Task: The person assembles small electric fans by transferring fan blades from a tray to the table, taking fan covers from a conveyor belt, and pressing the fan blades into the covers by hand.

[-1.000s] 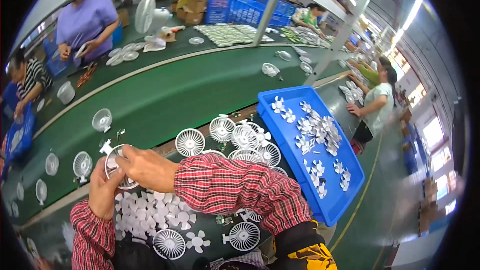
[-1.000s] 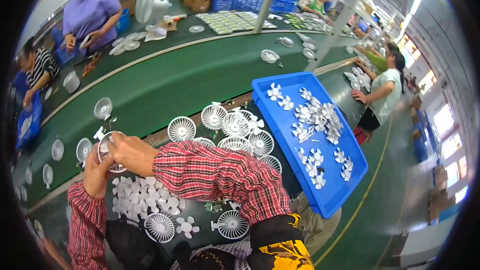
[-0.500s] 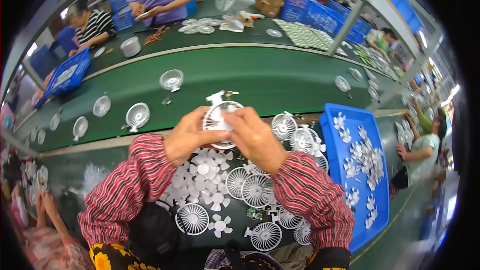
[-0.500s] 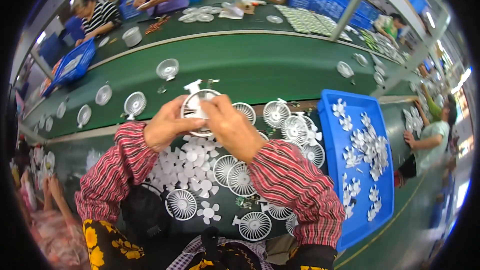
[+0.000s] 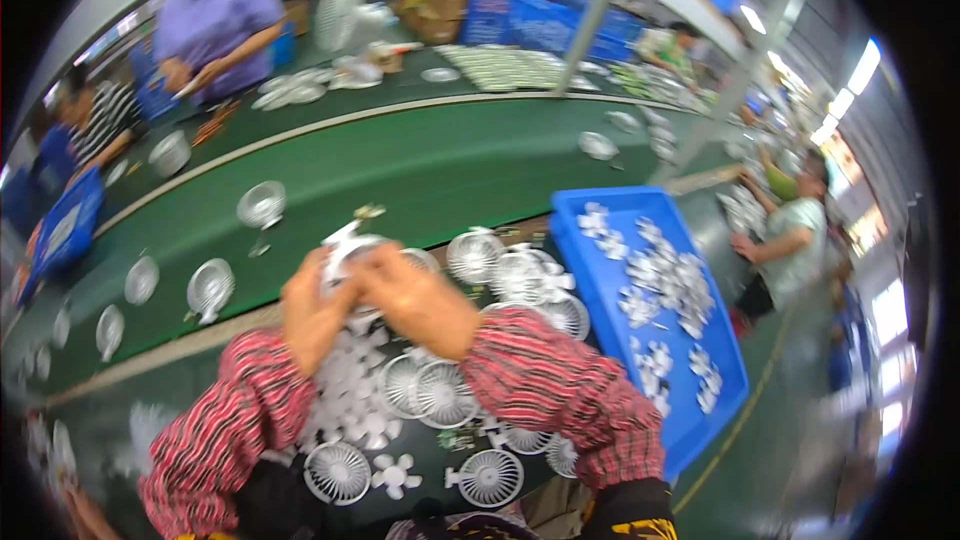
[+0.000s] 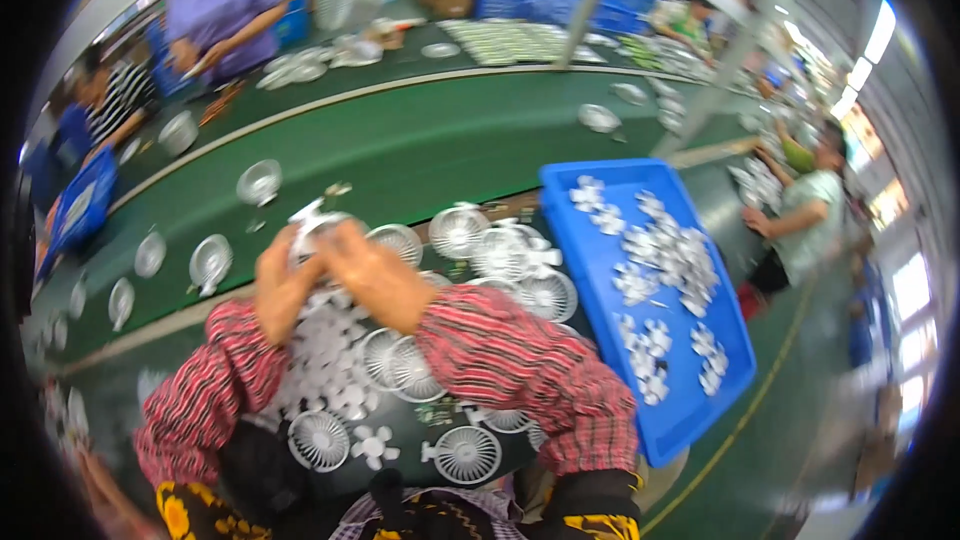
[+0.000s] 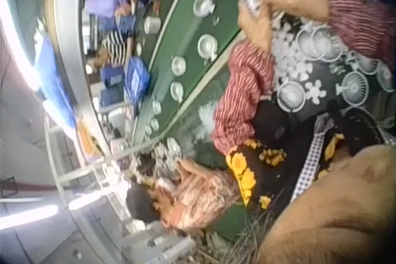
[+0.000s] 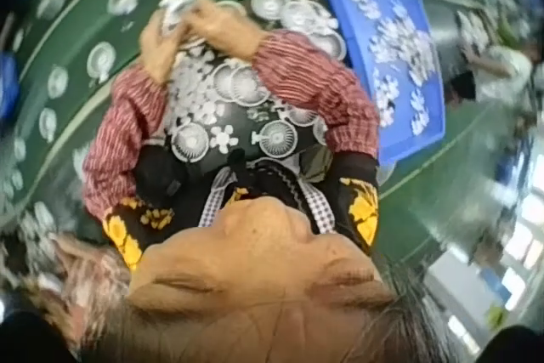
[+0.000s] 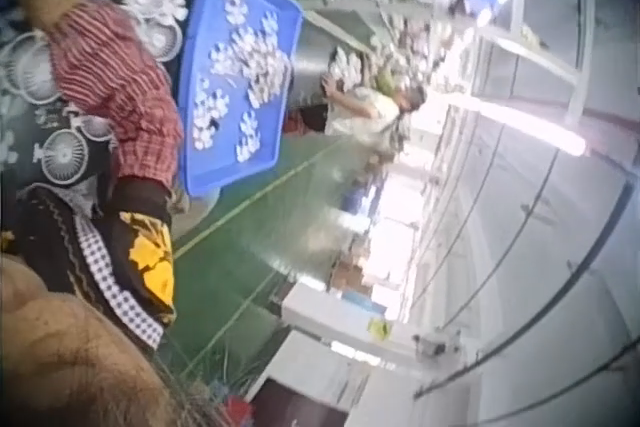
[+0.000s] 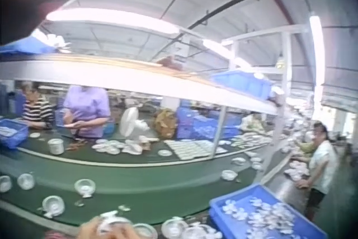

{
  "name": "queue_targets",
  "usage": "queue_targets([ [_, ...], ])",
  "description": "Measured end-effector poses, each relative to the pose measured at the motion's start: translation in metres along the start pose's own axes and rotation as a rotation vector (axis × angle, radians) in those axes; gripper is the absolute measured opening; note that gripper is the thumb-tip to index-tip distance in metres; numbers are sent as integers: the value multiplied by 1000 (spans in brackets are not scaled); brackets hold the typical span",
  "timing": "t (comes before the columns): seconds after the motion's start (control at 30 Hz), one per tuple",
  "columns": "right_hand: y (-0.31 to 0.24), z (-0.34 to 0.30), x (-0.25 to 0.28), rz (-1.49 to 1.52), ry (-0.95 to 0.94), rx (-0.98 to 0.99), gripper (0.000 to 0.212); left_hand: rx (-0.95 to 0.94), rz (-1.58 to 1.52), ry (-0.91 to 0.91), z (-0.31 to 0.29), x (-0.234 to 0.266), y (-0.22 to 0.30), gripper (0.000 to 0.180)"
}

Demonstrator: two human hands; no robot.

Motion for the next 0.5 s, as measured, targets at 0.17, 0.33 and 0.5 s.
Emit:
queue_targets([
  [0.17,3,10,40,123,222,-201,60,46,-194,-87,-2,3,29,34],
  [0.33,36,11,33,640,-20,-368,55,161,-388,-172,1,-11,47,35],
  [0.5,65,3,29,803,-43,-533,57,338,-418,-172,9,-2,33,34],
])
Point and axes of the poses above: each hand's wrist, its own z-axis towards the middle knuckle, its own x-axis out of the back of the hand, y = z × x, the point moved 3 cm from there along z, towards the middle knuckle, and after that the axes turned 1 degree about -z, right-handed, at the moved point
